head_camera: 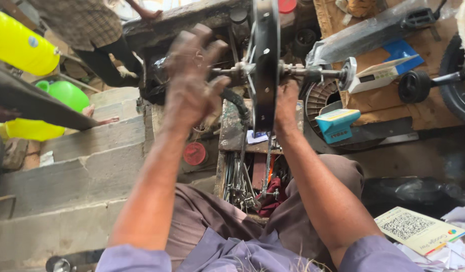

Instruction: The person sits on the floor in a workshop and works on a bicycle wheel mounted on a truing stand. They use a spoke wrench to tighten and loosen the nipples on the wheel spokes, rotating the wheel periodically to check alignment.

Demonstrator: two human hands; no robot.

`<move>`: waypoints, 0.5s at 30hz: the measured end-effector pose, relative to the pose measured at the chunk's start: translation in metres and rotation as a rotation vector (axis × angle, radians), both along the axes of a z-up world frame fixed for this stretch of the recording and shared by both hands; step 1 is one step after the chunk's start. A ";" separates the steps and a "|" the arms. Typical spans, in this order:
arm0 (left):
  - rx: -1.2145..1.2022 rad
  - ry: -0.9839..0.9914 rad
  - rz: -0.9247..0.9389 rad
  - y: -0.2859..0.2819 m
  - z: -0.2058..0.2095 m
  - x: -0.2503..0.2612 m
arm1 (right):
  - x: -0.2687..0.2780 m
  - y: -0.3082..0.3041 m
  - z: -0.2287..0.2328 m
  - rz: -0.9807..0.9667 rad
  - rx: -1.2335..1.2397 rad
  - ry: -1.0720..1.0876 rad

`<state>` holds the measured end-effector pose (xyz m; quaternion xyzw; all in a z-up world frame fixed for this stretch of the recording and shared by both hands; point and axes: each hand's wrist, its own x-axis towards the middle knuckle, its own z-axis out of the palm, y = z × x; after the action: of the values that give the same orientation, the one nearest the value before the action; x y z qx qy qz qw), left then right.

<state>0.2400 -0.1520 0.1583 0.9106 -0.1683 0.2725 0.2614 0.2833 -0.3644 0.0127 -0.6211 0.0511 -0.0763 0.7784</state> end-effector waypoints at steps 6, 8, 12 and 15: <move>-0.489 0.739 -0.365 0.073 0.019 0.025 | 0.004 -0.001 -0.022 -0.054 -0.077 0.006; -0.562 0.950 -0.187 0.091 0.009 0.034 | 0.005 0.000 -0.026 -0.052 -0.088 -0.027; -0.648 1.038 -0.196 0.104 -0.003 0.041 | 0.004 -0.002 -0.044 -0.052 -0.066 -0.040; -0.748 1.097 -0.183 0.104 -0.011 0.044 | 0.004 -0.011 -0.048 -0.070 -0.052 -0.146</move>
<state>0.2838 -0.0476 0.1475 0.7472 0.0182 -0.2132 0.6292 0.2873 -0.3752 -0.0351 -0.6317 0.0142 -0.1498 0.7604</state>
